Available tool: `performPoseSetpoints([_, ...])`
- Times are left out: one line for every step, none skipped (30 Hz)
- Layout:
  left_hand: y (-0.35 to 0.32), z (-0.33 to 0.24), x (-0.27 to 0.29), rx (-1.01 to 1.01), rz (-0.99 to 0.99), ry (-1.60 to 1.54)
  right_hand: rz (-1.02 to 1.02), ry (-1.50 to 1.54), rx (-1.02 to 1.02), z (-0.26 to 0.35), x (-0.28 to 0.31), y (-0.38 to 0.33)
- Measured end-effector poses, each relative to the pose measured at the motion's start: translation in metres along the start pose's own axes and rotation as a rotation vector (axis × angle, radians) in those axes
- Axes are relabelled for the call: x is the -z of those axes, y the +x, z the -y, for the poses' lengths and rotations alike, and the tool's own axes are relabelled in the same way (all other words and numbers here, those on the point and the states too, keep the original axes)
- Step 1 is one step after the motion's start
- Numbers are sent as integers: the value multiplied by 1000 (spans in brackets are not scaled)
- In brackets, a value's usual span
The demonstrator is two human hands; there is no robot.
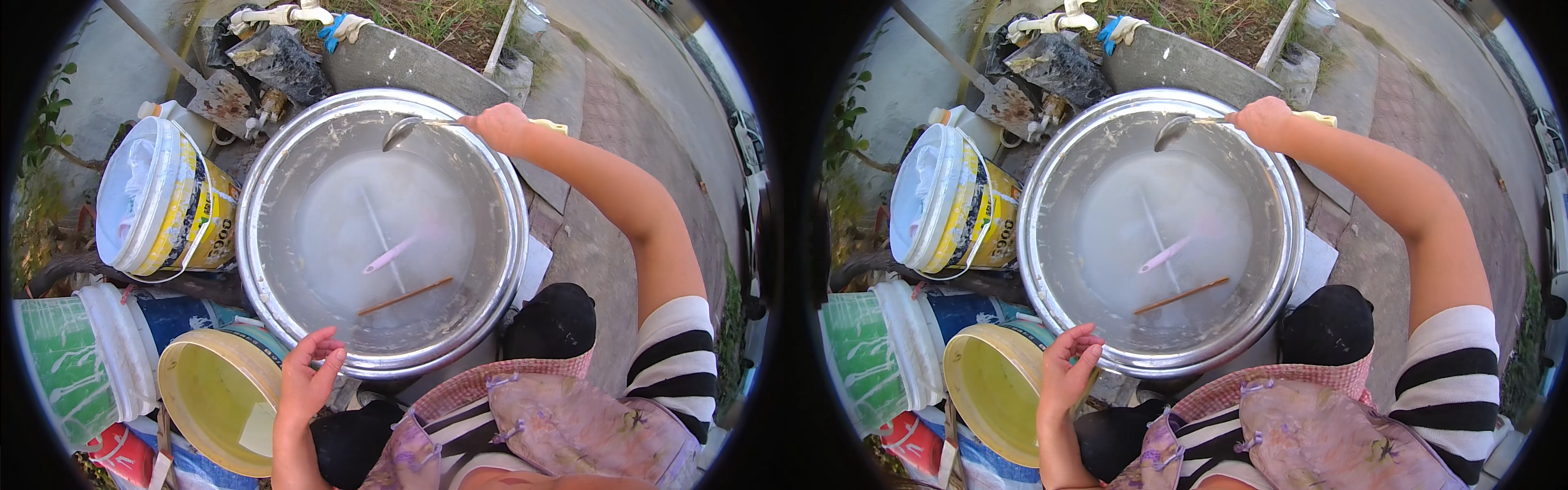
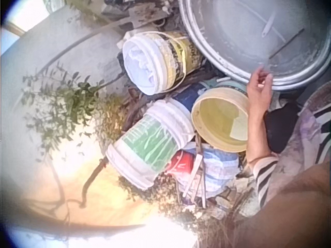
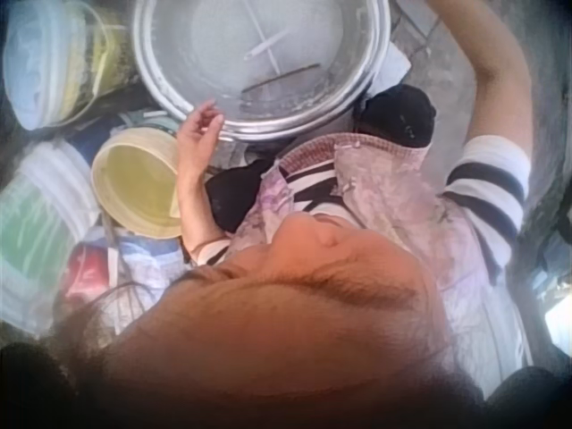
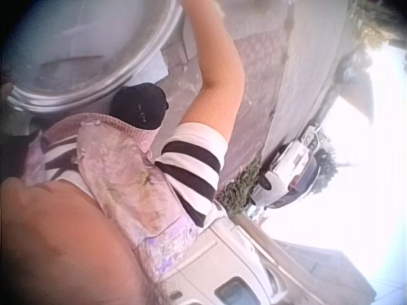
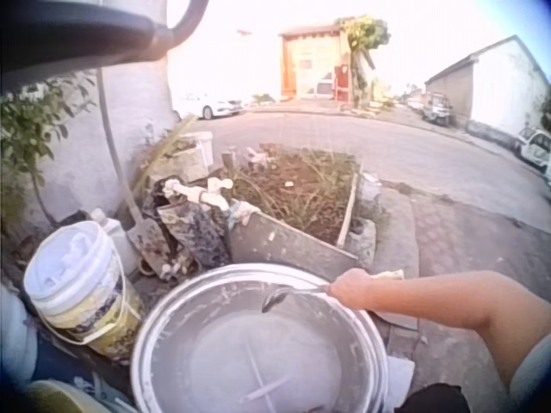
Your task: The person washes a ladle and a spatula in a large metal basin of water outdoors, then enters a room to retrieve a white container with a blue sponge. They return outside, rinse the container, and walk to a yard area to pour out the remaining water.
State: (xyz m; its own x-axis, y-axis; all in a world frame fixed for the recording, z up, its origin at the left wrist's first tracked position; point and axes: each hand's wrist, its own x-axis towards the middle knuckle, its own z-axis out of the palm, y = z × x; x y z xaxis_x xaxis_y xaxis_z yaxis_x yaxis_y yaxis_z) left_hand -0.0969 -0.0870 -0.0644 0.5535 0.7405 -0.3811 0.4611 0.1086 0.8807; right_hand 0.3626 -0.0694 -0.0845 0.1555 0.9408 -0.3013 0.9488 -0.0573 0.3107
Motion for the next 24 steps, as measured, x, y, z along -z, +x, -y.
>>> performPoseSetpoints([-1,0,1,-11,-9,-2,69,12,21,3,-3,-2])
performPoseSetpoints([-2,1,2,-20,-20,-6,222,-19,87,7,-5,-5])
performPoseSetpoints([-4,1,3,-23,-25,-12,357,-54,145,11,-8,-7])
performPoseSetpoints([-5,1,3,-27,-27,-15,573,-97,204,13,-9,-7])
performPoseSetpoints([-5,2,3,-35,-30,-20,473,-120,176,14,-10,-7])
performPoseSetpoints([-4,2,3,-20,-25,-26,457,-152,153,14,-9,-3])
performPoseSetpoints([-4,2,2,-3,-13,-27,430,-138,180,13,-9,0])
performPoseSetpoints([-2,2,2,11,-3,-27,319,-147,78,10,-8,6])
performPoseSetpoints([-2,2,1,14,2,-21,189,-19,-11,8,-8,8])
performPoseSetpoints([-1,2,1,19,7,-15,0,104,-102,6,-8,11])
performPoseSetpoints([0,2,1,1,13,-11,64,97,-56,6,-11,10])
performPoseSetpoints([1,2,1,3,12,-10,87,68,-38,5,-14,10])
performPoseSetpoints([1,3,1,-10,10,-12,171,41,-24,7,-19,8])
performPoseSetpoints([0,3,2,-30,11,-6,241,-33,43,10,-26,2])
performPoseSetpoints([0,3,3,-33,1,-15,365,-106,102,13,-32,-1])
performPoseSetpoints([-1,3,4,-43,-6,-16,476,-175,171,16,-40,-6])
performPoseSetpoints([-2,3,4,-50,-13,-18,452,-147,177,19,-46,-7])
performPoseSetpoints([-2,3,5,-37,-18,-26,423,-111,192,22,-51,-8])
performPoseSetpoints([-3,3,5,-24,-17,-33,342,-67,211,25,-56,-11])
performPoseSetpoints([-3,3,5,-22,-18,-28,323,215,150,28,-58,-12])
performPoseSetpoints([-2,2,5,-13,-8,-32,242,498,97,34,-60,-14])
performPoseSetpoints([-2,2,5,-13,0,-26,201,748,-28,40,-58,-13])
performPoseSetpoints([-1,2,4,-39,6,-21,330,1095,-48,48,-57,-16])
performPoseSetpoints([-1,1,4,-20,12,-26,522,1419,-138,61,-57,-22])
